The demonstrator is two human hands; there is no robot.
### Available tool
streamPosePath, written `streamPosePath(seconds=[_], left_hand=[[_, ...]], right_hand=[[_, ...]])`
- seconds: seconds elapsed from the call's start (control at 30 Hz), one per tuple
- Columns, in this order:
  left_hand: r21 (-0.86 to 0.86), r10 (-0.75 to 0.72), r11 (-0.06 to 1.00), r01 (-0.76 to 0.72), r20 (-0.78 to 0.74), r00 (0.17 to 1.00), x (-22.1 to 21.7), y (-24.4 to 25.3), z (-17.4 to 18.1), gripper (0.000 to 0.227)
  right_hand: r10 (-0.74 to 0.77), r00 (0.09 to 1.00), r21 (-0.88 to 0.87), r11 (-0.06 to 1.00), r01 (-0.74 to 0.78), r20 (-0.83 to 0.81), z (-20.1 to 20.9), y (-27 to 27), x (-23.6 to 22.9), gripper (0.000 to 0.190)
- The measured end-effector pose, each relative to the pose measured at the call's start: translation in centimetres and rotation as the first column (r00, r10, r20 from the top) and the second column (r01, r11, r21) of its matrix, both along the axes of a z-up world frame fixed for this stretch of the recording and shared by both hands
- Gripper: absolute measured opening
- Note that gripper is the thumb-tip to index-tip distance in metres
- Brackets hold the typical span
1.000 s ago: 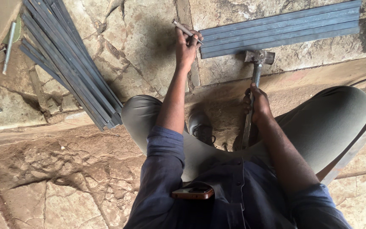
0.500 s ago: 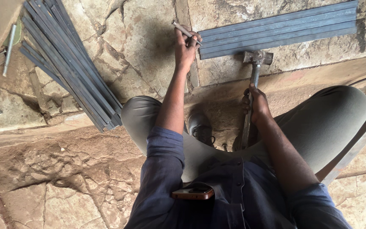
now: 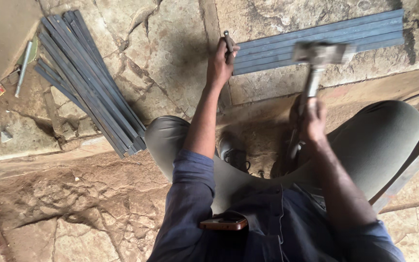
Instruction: The person sits on a tiled floor and uses a hammer and a metal punch to mark or indent a stack of metal rods. They repeatedly align the rods, position the punch, strike it with the hammer, and then move the processed rods to a separate pile.
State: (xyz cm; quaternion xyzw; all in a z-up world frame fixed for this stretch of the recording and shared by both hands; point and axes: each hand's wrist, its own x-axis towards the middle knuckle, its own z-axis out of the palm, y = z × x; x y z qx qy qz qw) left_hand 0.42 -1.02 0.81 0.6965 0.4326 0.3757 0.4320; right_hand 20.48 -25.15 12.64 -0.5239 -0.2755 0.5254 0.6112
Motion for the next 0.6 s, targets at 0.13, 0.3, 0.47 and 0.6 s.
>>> streamPosePath(seconds=[0.13,0.3,0.47,0.6], left_hand=[[0.046,-0.075,0.996,0.076,-0.025,0.997,0.0,-0.2,0.5,0.019],[0.1,-0.07,0.992,0.076,-0.061,0.996,0.2,-0.5,2.3,0.022],[-0.013,-0.077,0.997,0.076,-0.125,0.989,-0.3,-0.4,2.5,0.017],[-0.011,-0.039,0.999,0.04,0.075,0.996,-0.7,-1.3,-1.3,0.013]], right_hand=[[-0.37,0.6,0.483,0.875,-0.031,0.709,5.8,4.5,6.2,0.072],[-0.144,0.758,0.372,0.918,-0.137,0.636,8.6,9.0,6.6,0.056],[0.553,0.369,-0.484,0.833,-0.269,0.747,5.2,11.5,1.7,0.042],[0.521,0.584,-0.512,0.836,-0.198,0.623,2.2,7.1,0.8,0.039]])
